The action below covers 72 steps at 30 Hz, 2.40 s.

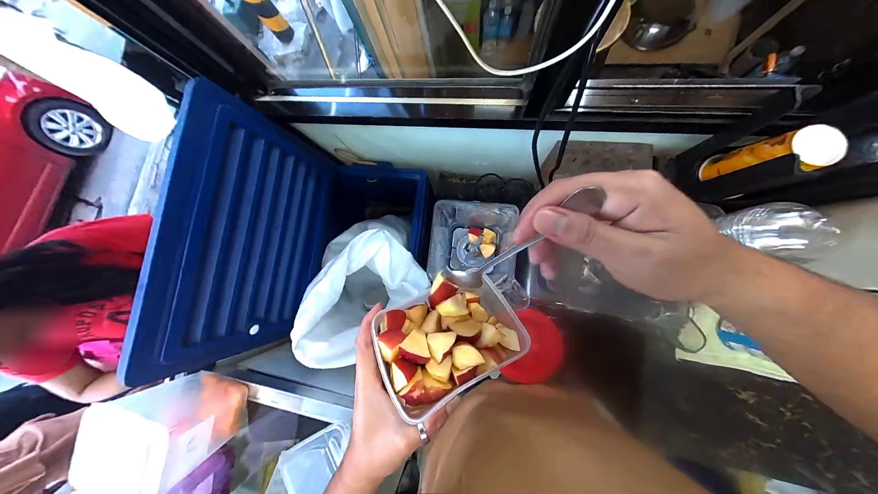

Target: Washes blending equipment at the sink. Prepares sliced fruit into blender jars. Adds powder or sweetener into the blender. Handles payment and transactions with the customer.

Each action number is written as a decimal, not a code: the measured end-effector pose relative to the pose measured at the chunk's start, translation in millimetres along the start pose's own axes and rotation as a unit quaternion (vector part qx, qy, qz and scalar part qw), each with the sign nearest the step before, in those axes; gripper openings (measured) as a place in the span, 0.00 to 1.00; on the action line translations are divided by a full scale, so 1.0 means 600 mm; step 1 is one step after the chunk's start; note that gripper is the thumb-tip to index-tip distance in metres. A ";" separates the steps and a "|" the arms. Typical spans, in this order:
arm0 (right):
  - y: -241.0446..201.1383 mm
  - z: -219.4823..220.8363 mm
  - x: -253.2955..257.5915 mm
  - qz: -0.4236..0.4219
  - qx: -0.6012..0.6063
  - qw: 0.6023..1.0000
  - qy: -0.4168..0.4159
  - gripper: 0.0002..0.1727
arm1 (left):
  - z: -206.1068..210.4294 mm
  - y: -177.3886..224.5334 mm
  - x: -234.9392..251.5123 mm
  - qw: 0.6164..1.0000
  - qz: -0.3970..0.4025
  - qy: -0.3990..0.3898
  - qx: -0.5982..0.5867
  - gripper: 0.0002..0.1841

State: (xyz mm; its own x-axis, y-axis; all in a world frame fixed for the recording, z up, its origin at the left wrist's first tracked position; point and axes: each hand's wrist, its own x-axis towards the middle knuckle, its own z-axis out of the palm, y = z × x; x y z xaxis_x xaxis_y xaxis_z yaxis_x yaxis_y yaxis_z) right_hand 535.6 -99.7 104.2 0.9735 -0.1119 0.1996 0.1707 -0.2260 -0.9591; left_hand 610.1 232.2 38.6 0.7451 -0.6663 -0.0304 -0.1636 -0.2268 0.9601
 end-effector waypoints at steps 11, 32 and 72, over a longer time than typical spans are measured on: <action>0.027 0.015 -0.027 0.004 -0.004 0.998 -0.056 0.16 | -0.001 0.008 0.005 1.000 -0.006 0.001 0.021 0.72; 0.046 -0.029 -0.008 -0.022 0.014 0.999 -0.040 0.16 | -0.004 0.006 0.009 1.000 -0.018 0.007 0.015 0.72; 0.029 -0.042 0.010 -0.013 0.035 0.998 -0.046 0.14 | -0.007 0.013 0.010 0.998 -0.036 0.017 0.045 0.73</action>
State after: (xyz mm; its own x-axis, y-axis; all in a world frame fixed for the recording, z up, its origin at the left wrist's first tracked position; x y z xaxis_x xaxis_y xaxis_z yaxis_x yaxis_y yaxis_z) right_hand 540.8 -129.0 93.7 0.9781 -0.0163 0.2073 0.2021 -0.1597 -0.9663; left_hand 615.9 229.2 47.0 0.7785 -0.6216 -0.0869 -0.1654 -0.3368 0.9269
